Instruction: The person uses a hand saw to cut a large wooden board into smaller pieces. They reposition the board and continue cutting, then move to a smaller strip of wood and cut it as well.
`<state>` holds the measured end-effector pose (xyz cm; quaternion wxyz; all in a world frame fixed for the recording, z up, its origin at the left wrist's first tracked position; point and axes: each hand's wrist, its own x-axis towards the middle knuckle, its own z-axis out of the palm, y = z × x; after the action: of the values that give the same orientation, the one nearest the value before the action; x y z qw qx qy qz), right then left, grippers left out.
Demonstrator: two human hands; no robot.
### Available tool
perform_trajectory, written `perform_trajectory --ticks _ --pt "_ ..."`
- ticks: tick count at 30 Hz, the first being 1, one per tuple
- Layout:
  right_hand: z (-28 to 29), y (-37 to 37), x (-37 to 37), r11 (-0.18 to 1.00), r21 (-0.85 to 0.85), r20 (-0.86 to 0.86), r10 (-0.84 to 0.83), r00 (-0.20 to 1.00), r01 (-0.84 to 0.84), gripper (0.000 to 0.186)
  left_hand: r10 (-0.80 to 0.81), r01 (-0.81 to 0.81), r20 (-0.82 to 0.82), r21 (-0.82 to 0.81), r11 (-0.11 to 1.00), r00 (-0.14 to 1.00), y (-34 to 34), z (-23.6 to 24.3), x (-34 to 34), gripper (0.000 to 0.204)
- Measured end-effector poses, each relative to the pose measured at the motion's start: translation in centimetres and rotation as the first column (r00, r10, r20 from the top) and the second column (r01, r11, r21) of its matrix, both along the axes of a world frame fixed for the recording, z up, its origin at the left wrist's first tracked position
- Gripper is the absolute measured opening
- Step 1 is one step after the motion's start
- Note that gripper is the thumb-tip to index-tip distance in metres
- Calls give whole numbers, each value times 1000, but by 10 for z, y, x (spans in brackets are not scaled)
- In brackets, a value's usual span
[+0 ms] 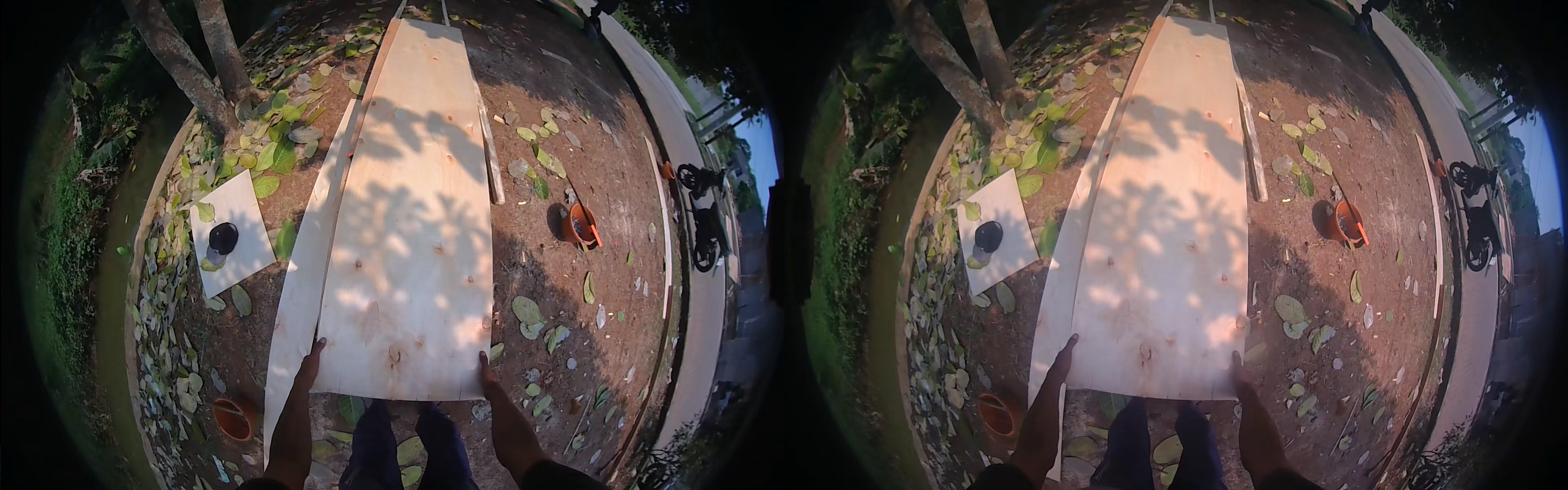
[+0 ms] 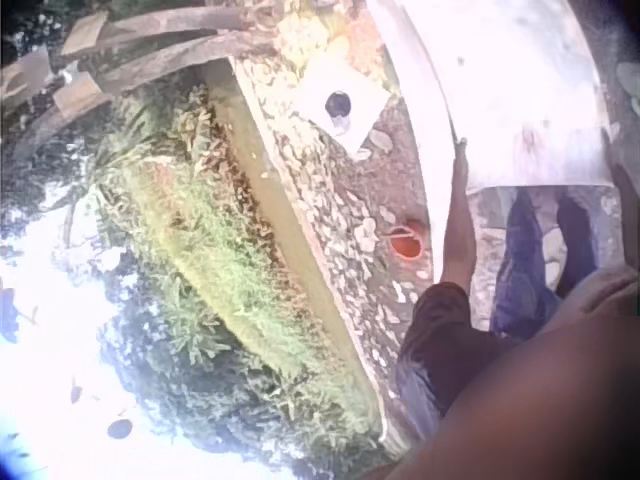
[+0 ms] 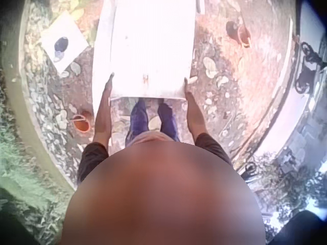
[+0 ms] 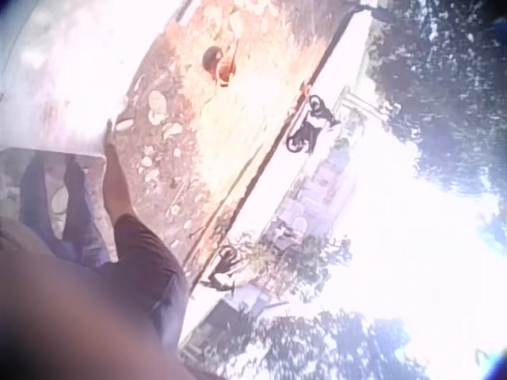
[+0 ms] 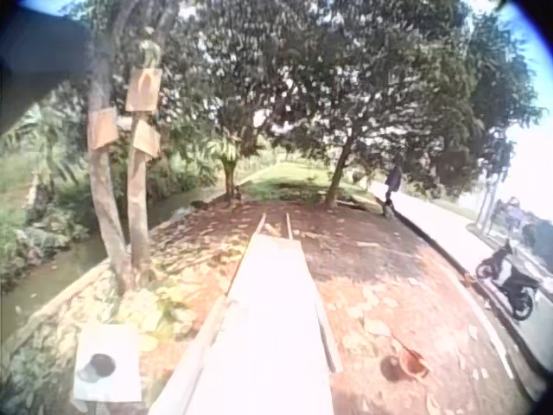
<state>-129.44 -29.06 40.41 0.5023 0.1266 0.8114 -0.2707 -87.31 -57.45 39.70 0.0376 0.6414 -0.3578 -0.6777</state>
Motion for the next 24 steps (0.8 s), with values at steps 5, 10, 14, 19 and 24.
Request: perform_trajectory --ticks 5,10,14,19,24 --pt "-158 38 2 944 -328 92 -4 996 34 88 7 -33 -126 -204 979 992 19 -170 10 85" --pt "-176 24 22 978 -205 90 53 995 -33 89 46 -48 -33 -66 997 998 35 -200 25 99" --pt "-199 87 -31 967 -250 56 -31 998 44 91 -33 30 -41 -56 998 999 53 -165 -45 101" --pt "-177 73 -22 972 -235 25 20 999 -13 91 -23 34 74 -152 988 997 67 -111 -35 96" --pt "-188 102 -51 973 -224 51 -51 997 61 84 50 -52 -131 -9 999 990 82 -128 -62 88"
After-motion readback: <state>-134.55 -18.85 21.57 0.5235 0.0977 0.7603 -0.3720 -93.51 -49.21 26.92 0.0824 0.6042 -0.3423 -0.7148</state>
